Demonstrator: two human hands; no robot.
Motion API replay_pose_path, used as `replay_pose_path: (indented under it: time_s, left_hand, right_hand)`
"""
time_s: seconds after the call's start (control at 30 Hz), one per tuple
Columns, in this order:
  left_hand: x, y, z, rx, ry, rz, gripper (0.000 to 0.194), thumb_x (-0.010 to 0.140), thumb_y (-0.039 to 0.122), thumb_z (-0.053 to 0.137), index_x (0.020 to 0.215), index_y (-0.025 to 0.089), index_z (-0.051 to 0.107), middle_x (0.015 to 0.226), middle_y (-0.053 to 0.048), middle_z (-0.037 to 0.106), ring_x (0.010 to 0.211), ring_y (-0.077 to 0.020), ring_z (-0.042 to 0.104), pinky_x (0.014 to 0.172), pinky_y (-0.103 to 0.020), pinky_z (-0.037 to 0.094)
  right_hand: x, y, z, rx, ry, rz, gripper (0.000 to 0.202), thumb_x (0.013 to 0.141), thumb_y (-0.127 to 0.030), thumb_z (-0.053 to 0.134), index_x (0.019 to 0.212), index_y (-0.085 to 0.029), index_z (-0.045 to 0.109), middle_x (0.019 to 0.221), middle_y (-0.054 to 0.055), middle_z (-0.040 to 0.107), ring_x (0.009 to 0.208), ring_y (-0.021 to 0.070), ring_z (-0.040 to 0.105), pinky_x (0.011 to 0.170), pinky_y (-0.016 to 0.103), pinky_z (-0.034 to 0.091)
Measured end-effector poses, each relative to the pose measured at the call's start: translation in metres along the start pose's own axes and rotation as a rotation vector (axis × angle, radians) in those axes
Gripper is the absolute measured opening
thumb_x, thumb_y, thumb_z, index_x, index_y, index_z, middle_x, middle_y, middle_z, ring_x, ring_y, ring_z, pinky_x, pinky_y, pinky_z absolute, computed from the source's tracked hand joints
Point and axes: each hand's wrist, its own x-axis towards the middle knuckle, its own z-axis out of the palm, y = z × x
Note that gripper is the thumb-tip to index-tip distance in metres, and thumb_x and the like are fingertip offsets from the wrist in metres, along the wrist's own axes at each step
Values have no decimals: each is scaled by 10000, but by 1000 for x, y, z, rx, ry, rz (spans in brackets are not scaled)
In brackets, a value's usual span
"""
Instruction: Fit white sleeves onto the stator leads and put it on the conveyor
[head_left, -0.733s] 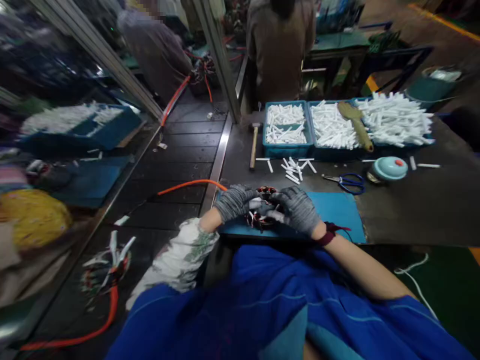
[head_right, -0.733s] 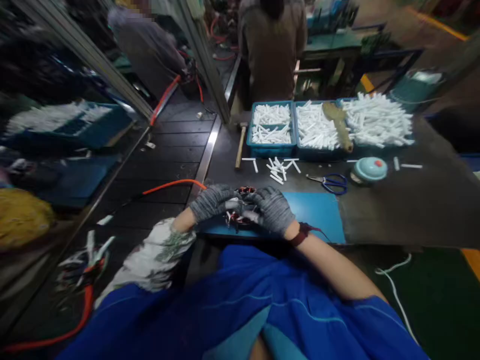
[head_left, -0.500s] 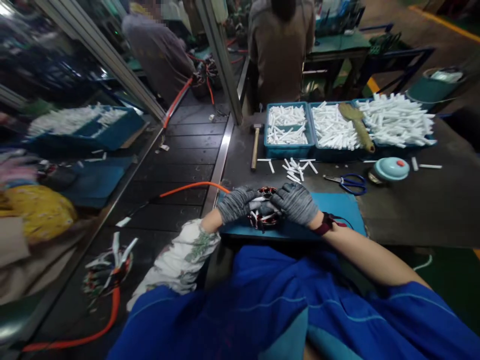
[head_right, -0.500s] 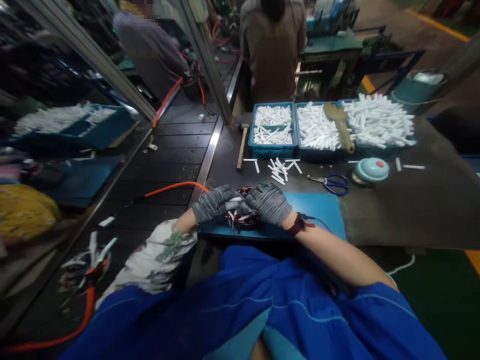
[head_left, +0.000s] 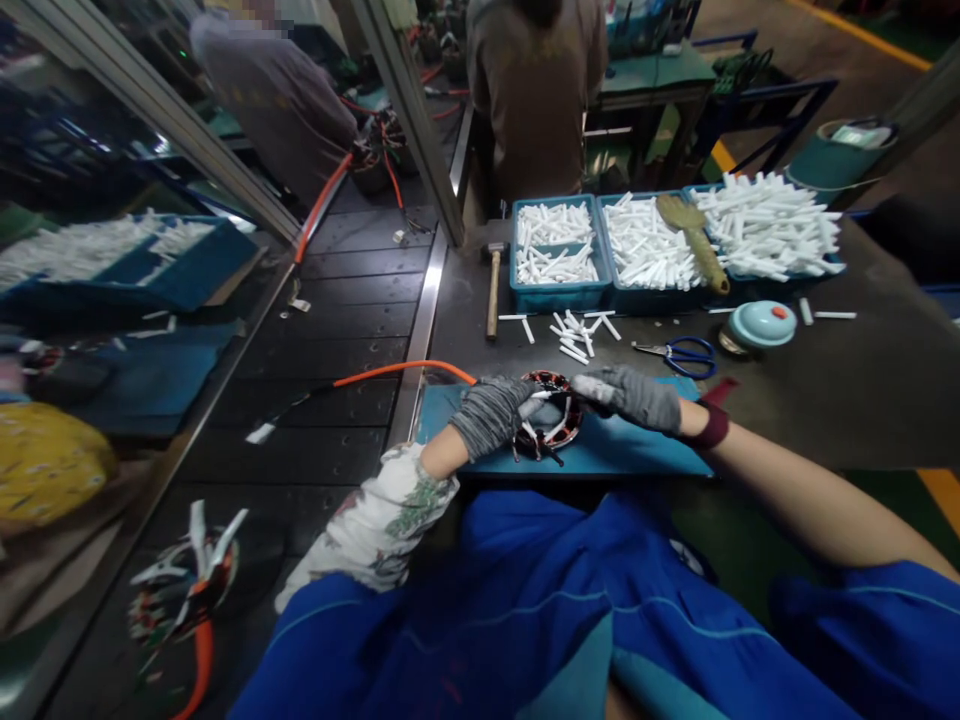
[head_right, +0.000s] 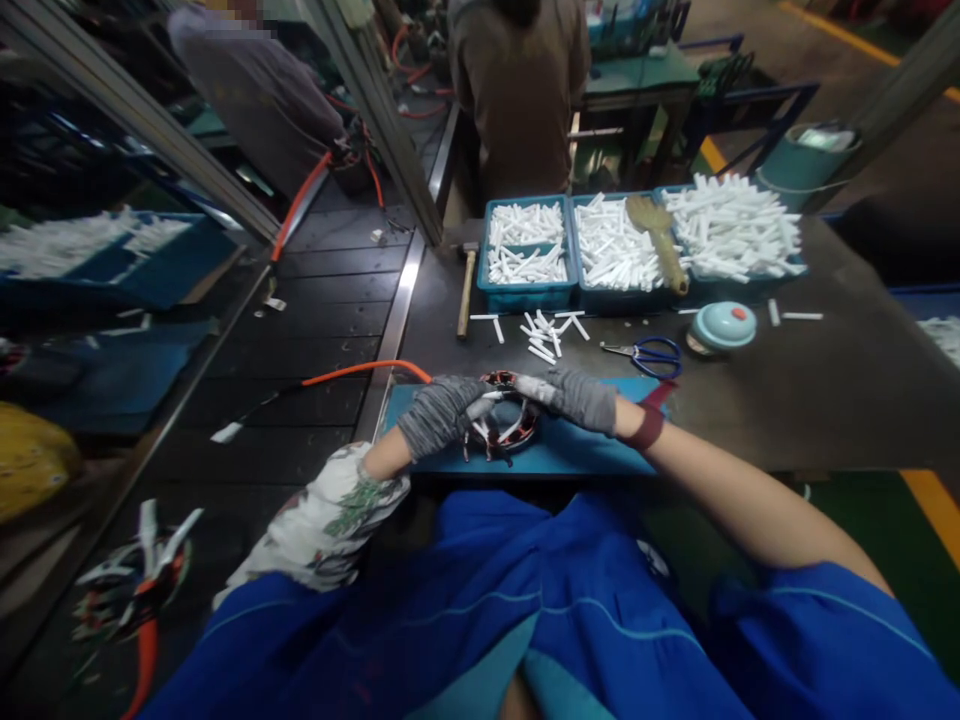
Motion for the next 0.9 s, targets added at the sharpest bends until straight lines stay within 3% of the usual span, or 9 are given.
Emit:
replay_pose_path:
  time_s: [0.13,0.2,0.3,0.4,0.5,0.57,0.63,0.8,0.9]
  left_hand:
    - [2,1,-1,-50,23,-9,355,1033,373,455,1208,196,707,1089,-95,759,976,-228,716,919,-375,553]
    - [4,1,-2,-87,15,-13,347,1028,369,469,1201,191,712,1094,-97,760,994,-239,719,934,-387,552]
    - [6,0,-1,-173,-3,3,344,1029,370,466,1177,193,721,1087,-86,763,997,-228,722,943,-369,551]
    - [4,-3,1,-303,18,59,339,1034,329,449,1267,227,674,1175,-54,746,1071,-195,703,992,-334,530]
    - [2,-4,2,-372,45,99,389,1024,332,461,1377,237,593,1275,-52,709,1157,-196,671,1049,-343,505]
    - [1,-2,1,-321,16,66,400,1010,376,487,1352,212,614,1245,-75,719,1131,-219,681,1038,-361,513]
    - [2,0,-2,-238,-23,-11,398,1003,408,496,1282,178,662,1161,-101,742,1060,-241,700,1000,-382,532]
    - [4,0,-7,-208,-50,-48,338,1015,358,484,1211,181,695,1084,-86,757,991,-227,710,950,-370,547]
    - [1,-3,-6,-271,-40,-27,336,1012,368,490,1195,180,701,1077,-85,758,997,-225,709,941,-359,544]
  right_hand:
    - [4,9,-24,-684,110,-398,625,896,-717,519,1073,-148,707,960,129,699,871,255,607,764,368,444]
    - [16,14,-30,-915,43,-588,591,948,-656,476,1153,-145,690,1013,153,700,910,266,598,781,384,434]
    - [34,11,-30,-1143,-131,-789,422,1046,-437,377,1133,-176,697,947,127,702,822,228,568,728,358,392]
    - [40,-4,-21,-1214,-217,-801,379,1041,-325,367,1076,-183,717,863,106,705,754,206,546,698,340,349]
    - [35,-17,-7,-1143,-152,-479,442,1030,-395,379,959,-159,746,763,100,699,684,195,548,657,323,315]
    - [30,-21,2,-988,-87,-213,509,1038,-438,354,907,-148,751,711,83,693,638,179,559,629,307,308]
    - [25,-20,6,-805,-57,-84,522,1043,-460,343,930,-151,749,725,66,704,642,169,586,627,291,335]
    - [11,2,0,-434,21,-228,510,915,-622,566,1080,-164,718,986,105,749,871,229,681,757,333,497]
    - [8,15,-5,-134,-26,-312,486,940,-569,568,1242,-203,670,1223,104,719,1109,240,671,945,392,522]
